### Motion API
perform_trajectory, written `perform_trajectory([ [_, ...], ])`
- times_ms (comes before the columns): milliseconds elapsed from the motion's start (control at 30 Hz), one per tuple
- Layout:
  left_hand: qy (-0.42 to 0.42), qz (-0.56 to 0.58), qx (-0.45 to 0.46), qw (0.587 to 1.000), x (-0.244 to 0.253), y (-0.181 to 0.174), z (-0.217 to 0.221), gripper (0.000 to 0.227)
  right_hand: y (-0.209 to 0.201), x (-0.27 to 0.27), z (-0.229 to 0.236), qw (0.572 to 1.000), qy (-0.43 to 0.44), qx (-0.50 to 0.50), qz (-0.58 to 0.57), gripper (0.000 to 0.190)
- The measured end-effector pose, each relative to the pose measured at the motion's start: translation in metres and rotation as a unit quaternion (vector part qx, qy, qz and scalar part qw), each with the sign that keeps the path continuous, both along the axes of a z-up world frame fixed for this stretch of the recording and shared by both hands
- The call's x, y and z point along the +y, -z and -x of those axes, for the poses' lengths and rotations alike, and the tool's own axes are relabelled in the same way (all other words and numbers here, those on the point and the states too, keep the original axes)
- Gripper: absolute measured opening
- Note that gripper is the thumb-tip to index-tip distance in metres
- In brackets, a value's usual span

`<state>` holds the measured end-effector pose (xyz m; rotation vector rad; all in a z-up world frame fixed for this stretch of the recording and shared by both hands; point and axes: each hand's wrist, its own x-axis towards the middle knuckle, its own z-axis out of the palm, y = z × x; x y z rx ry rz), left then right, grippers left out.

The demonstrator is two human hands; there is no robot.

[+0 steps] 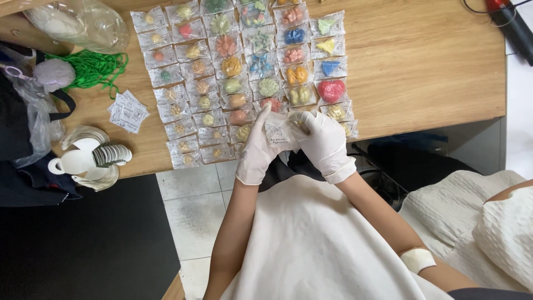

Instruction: The person organizes small, shaped wax melts by picking them up from a table and placing them into individual plastic packets containing small instruction sheets.

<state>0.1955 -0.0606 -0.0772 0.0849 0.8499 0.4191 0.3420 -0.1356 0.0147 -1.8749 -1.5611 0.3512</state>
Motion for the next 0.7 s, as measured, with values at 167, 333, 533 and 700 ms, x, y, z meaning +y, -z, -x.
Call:
perform_trajectory([
  [167, -0.054, -0.050, 0.033, 0.997, -0.005, -0.017, -0.002, 0.066, -0.024, 0.009, -0.018, 0.978, -0.015, 0.138, 0.157, 0.036],
  [333, -0.136, 0.003, 0.081, 0.987, -0.008, -0.008, 0.019, 0.067, -0.015, 0.037, -0.081, 0.915, -0.058, 0.336, 0.215, 0.044],
  [533, -0.328, 0.009, 0.067, 0.942, -0.035, -0.026, 0.064, 0.059, 0.094, 0.094, -0.189, 0.985, 0.017, 0.065, 0.160, 0.025],
  [700, -0.396, 0.009, 0.104, 0.912, -0.073, -0.027, 0.094, 0.065, 0.155, 0.111, -0.209, 0.974, -0.118, -0.127, 0.146, 0.023],
])
